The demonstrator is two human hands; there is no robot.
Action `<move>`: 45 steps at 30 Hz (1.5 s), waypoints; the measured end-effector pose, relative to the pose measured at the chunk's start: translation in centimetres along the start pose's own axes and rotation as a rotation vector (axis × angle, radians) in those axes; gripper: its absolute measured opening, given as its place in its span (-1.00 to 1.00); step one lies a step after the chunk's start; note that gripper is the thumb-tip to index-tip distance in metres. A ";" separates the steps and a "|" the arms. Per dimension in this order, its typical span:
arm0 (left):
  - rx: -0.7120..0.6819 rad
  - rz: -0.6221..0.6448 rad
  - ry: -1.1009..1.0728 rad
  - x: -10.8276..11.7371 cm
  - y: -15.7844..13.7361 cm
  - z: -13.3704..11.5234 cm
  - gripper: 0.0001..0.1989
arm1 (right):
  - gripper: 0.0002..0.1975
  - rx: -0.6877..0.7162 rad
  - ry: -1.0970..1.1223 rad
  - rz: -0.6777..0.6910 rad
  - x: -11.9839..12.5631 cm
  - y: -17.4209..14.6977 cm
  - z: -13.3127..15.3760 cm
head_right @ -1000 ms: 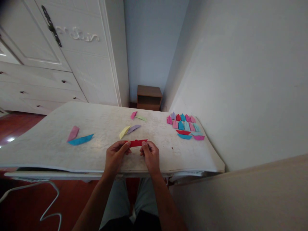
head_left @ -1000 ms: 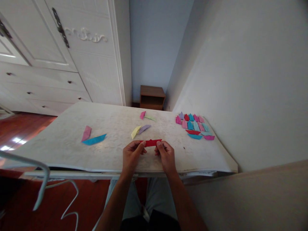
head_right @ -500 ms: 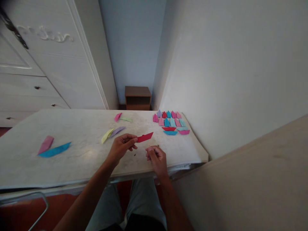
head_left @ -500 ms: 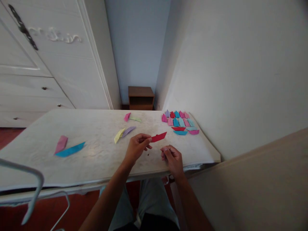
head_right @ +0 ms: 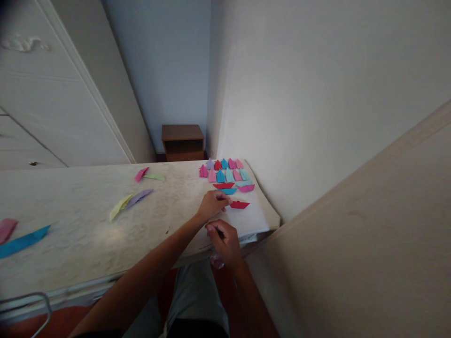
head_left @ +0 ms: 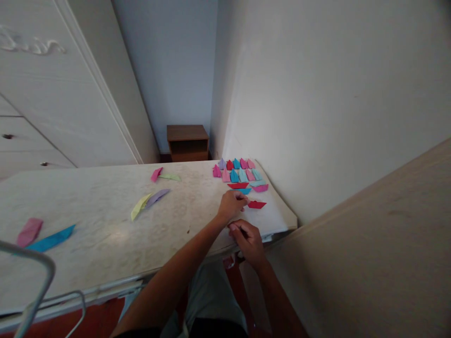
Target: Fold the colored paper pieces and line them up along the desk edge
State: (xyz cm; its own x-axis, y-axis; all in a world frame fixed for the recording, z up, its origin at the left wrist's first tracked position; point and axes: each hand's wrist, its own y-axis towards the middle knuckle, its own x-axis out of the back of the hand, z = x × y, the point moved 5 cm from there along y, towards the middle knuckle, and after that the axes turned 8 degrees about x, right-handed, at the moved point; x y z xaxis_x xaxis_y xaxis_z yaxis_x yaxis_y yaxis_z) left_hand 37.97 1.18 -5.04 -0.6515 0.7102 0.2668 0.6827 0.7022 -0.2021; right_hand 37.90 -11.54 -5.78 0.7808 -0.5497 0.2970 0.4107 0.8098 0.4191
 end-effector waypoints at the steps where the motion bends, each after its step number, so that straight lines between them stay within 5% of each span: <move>1: -0.010 -0.008 0.016 -0.5 0.3 -0.2 -0.93 | -0.73 0.029 -0.025 0.002 0.0 0.0 0.2; 5: -0.039 -0.034 0.056 -1.3 0.5 -0.7 -0.91 | -0.75 0.098 -0.055 -0.002 0.0 -0.1 0.6; 8: -0.055 -0.033 0.038 0.2 0.0 -0.7 -0.91 | -0.77 0.111 -0.040 0.021 0.1 -0.2 0.5; 15: 0.039 -0.218 -0.038 10.1 -0.7 1.0 -0.87 | -0.73 0.186 -0.129 0.056 -0.7 -0.1 0.7; 19: 0.088 -0.319 0.073 13.2 -0.1 2.3 -0.87 | -0.74 0.234 -0.207 0.038 -1.2 -0.2 0.9; 24: 0.083 -0.338 0.354 13.1 1.4 3.1 -0.84 | -0.74 0.256 -0.261 0.038 -1.5 -0.4 1.1; 34: -0.040 -0.373 0.527 12.9 1.6 2.4 -0.75 | -0.77 0.292 -0.334 0.001 -1.9 -0.7 1.0; 40: -0.436 -0.296 0.852 10.2 0.2 1.5 -0.71 | -0.78 0.301 -0.376 -0.021 -2.3 -0.8 0.9; 45: -0.536 -0.213 0.994 8.5 1.0 2.2 -0.76 | -0.79 0.319 -0.399 -0.039 -2.5 -0.9 1.0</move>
State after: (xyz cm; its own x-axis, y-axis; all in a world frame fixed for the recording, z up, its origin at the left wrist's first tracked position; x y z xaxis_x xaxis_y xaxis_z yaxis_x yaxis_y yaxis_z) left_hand 32.37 8.05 -5.03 -0.3843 0.0585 0.9214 0.7982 0.5225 0.2997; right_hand 35.12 -11.07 -6.06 0.5018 -0.6639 0.5544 0.2229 0.7186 0.6587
